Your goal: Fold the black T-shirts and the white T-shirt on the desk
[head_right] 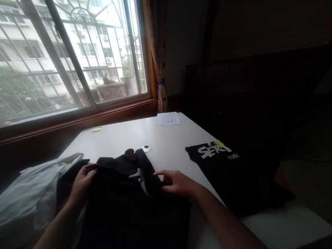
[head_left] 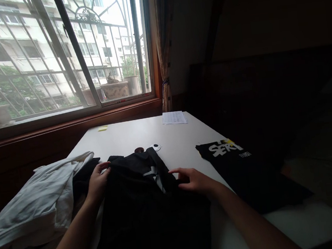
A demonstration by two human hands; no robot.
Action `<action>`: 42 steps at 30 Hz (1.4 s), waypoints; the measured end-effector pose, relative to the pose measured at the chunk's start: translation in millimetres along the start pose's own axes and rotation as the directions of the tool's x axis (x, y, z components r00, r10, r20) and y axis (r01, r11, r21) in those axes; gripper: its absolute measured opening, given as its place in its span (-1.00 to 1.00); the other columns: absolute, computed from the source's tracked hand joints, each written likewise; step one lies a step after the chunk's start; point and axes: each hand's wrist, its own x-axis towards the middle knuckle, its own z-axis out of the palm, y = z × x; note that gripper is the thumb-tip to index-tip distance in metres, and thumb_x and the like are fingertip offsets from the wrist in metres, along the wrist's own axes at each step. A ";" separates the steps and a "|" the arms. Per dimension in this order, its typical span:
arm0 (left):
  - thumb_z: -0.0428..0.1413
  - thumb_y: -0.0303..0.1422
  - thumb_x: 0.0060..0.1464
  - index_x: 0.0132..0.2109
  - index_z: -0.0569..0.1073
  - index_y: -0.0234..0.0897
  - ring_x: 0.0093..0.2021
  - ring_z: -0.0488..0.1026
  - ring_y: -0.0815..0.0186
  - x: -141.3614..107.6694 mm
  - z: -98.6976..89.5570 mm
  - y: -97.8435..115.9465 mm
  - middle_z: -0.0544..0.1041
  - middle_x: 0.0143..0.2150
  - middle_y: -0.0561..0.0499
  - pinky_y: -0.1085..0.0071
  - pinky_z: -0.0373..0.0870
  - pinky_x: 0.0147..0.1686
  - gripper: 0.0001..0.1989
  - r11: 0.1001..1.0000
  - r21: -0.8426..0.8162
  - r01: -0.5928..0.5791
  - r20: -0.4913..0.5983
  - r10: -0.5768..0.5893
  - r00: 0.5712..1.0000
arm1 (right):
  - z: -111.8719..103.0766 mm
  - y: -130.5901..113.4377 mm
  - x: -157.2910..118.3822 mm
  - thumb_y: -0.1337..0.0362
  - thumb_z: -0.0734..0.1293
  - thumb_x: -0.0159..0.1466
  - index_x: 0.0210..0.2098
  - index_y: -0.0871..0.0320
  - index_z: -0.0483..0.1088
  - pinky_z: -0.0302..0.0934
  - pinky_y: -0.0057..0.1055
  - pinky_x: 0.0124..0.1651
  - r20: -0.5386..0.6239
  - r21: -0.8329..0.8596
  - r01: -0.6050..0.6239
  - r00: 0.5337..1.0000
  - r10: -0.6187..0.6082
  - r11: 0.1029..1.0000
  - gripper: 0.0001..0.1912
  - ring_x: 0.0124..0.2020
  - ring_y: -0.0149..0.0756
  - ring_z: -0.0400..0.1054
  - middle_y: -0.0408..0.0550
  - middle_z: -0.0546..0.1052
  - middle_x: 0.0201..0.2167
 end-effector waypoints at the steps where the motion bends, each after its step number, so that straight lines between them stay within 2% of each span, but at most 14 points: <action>1: 0.30 -0.09 -0.08 -0.01 0.50 -0.25 -0.17 0.55 0.17 1.1 -0.7 -1.6 0.58 -0.09 -0.07 0.35 0.47 -0.23 -0.49 1.000 0.017 -0.011 -0.009 0.011 1.000 | -2.1 3.0 1.0 0.24 0.39 0.22 0.16 -0.04 0.42 0.31 -0.32 -0.18 -0.071 -0.014 0.011 0.997 -0.012 1.000 -0.50 -0.29 -0.28 0.39 -0.14 0.51 -0.27; 3: 0.29 -0.11 -0.07 -0.01 0.50 -0.25 -0.16 0.55 0.17 3.5 -3.0 -3.9 0.58 -0.08 -0.08 0.33 0.48 -0.20 -0.50 0.999 0.040 -0.032 -0.033 0.033 0.999 | -8.6 11.0 3.1 0.28 0.34 0.24 0.08 -0.01 0.48 0.32 -0.27 -0.08 -0.292 -0.070 0.028 0.955 -0.047 0.997 -0.60 -0.22 -0.24 0.42 -0.10 0.54 -0.20; 6: 0.27 -0.15 -0.04 -0.01 0.50 -0.26 -0.17 0.55 0.17 7.4 -8.3 -7.5 0.59 -0.11 -0.07 0.29 0.50 -0.16 -0.54 0.997 0.050 -0.062 -0.138 0.069 0.988 | -21.1 25.9 6.2 0.23 0.30 0.29 0.01 0.02 0.51 0.33 -0.18 0.02 -0.634 -0.147 -0.012 0.769 -0.085 0.989 -0.69 -0.13 -0.16 0.44 -0.03 0.55 -0.14; 9: 0.25 -0.17 -0.02 -0.01 0.51 -0.26 -0.15 0.55 0.16 10.3 -12.4 -11.5 0.58 -0.11 -0.07 0.23 0.50 -0.10 -0.57 0.992 0.091 -0.086 -0.244 0.106 0.964 | -29.6 39.3 8.6 0.12 0.28 0.32 0.00 0.07 0.50 0.38 -0.12 -0.01 -0.792 -0.173 -0.062 0.602 -0.102 0.983 -0.67 -0.12 -0.10 0.45 0.04 0.54 -0.13; 11: 0.23 -0.17 0.01 0.00 0.50 -0.25 -0.11 0.54 0.13 10.9 -12.5 -13.5 0.57 -0.08 -0.08 0.20 0.49 -0.05 -0.59 0.988 0.121 -0.092 -0.245 0.120 0.962 | -30.4 45.4 9.9 0.10 0.28 0.32 0.02 0.08 0.49 0.39 -0.12 -0.01 -0.814 -0.195 -0.075 0.568 -0.119 0.978 -0.65 -0.13 -0.11 0.45 0.05 0.53 -0.11; 14: 0.20 -0.20 0.04 0.05 0.47 -0.22 0.00 0.52 0.10 10.6 -9.7 -15.3 0.54 0.02 -0.11 0.18 0.46 0.02 -0.58 0.981 0.164 -0.101 -0.157 0.128 0.979 | -25.4 50.0 11.6 0.12 0.30 0.30 0.04 0.04 0.47 0.37 -0.14 0.04 -0.780 -0.253 -0.093 0.608 -0.147 0.963 -0.65 -0.08 -0.12 0.43 0.02 0.48 -0.09; 18: 0.16 -0.21 0.04 0.11 0.46 -0.21 0.03 0.50 0.04 13.2 -8.7 -18.6 0.52 0.00 -0.13 0.07 0.39 0.10 -0.53 0.939 0.325 -0.113 -0.007 0.122 0.993 | -15.2 52.5 12.9 0.12 0.38 0.21 0.10 -0.04 0.43 0.26 -0.18 0.21 -0.665 -0.335 -0.098 0.729 -0.161 0.937 -0.55 0.11 -0.11 0.34 -0.03 0.35 0.03; 23: 0.15 -0.22 -0.02 0.11 0.48 -0.24 0.07 0.44 -0.02 19.6 -12.4 -26.4 0.46 0.02 -0.15 -0.03 0.33 0.16 -0.49 0.885 0.438 -0.161 0.028 0.166 0.986 | -10.2 58.6 13.5 0.33 0.35 0.12 0.14 -0.07 0.40 0.21 -0.26 0.25 -0.565 -0.334 -0.142 0.821 -0.078 0.932 -0.43 0.16 -0.18 0.30 -0.07 0.28 0.08; 27: 0.22 -0.21 -0.08 0.09 0.48 -0.26 0.03 0.48 -0.02 20.8 -11.3 -30.8 0.43 0.03 -0.16 0.00 0.43 0.07 -0.46 0.928 0.342 -0.149 0.026 0.150 0.988 | -19.2 64.7 12.9 0.43 0.25 0.11 0.07 -0.01 0.44 0.21 -0.22 0.25 -0.596 -0.334 -0.139 0.797 -0.095 0.932 -0.46 0.08 -0.20 0.35 -0.07 0.35 0.00; 32: 0.25 -0.22 -0.10 0.03 0.49 -0.30 -0.06 0.56 0.06 15.6 -5.1 -30.1 0.35 0.07 -0.16 0.12 0.57 -0.10 -0.49 0.970 0.175 -0.167 0.050 0.160 0.986 | -39.5 66.5 8.4 0.37 0.25 0.20 0.01 0.05 0.48 0.19 -0.06 0.29 -0.794 -0.366 -0.156 0.566 -0.221 0.917 -0.60 0.11 -0.07 0.32 0.05 0.36 0.01; 34: 0.21 -0.24 -0.06 0.01 0.50 -0.28 -0.06 0.55 0.09 12.7 -2.7 -28.4 0.32 0.06 -0.14 0.13 0.57 -0.09 -0.55 0.937 0.247 -0.247 0.054 0.241 0.969 | -42.7 68.3 8.1 0.32 0.27 0.22 0.04 0.05 0.46 0.17 -0.04 0.30 -0.820 -0.360 -0.157 0.523 -0.232 0.920 -0.61 0.14 -0.06 0.30 0.07 0.34 0.04; 36: 0.16 -0.26 0.00 0.00 0.52 -0.24 -0.01 0.51 0.08 9.7 -0.7 -26.2 0.31 0.06 -0.14 0.14 0.56 -0.07 -0.61 0.863 0.356 -0.358 0.083 0.352 0.932 | -40.9 72.0 9.5 0.27 0.31 0.21 0.06 0.05 0.45 0.16 -0.04 0.31 -0.815 -0.337 -0.167 0.544 -0.198 0.927 -0.58 0.15 -0.05 0.29 0.07 0.33 0.06; 39: 0.12 -0.30 0.08 -0.03 0.54 -0.19 0.11 0.41 0.01 5.7 2.2 -22.1 0.35 0.08 -0.15 0.05 0.48 0.04 -0.70 0.697 0.499 -0.515 0.189 0.492 0.850 | -32.7 77.7 12.2 0.23 0.37 0.15 0.10 0.03 0.43 0.17 -0.05 0.30 -0.767 -0.310 -0.201 0.631 -0.119 0.929 -0.51 0.19 -0.03 0.26 0.05 0.28 0.12; 42: 0.08 -0.35 0.14 -0.07 0.55 -0.15 0.14 0.38 -0.01 2.2 5.5 -19.0 0.42 0.10 -0.14 -0.05 0.35 0.15 -0.76 0.561 0.562 -0.608 0.322 0.529 0.785 | -25.6 77.9 12.7 0.22 0.38 0.14 0.12 -0.02 0.41 0.19 -0.08 0.28 -0.702 -0.316 -0.233 0.710 -0.062 0.920 -0.48 0.22 -0.05 0.25 0.01 0.24 0.21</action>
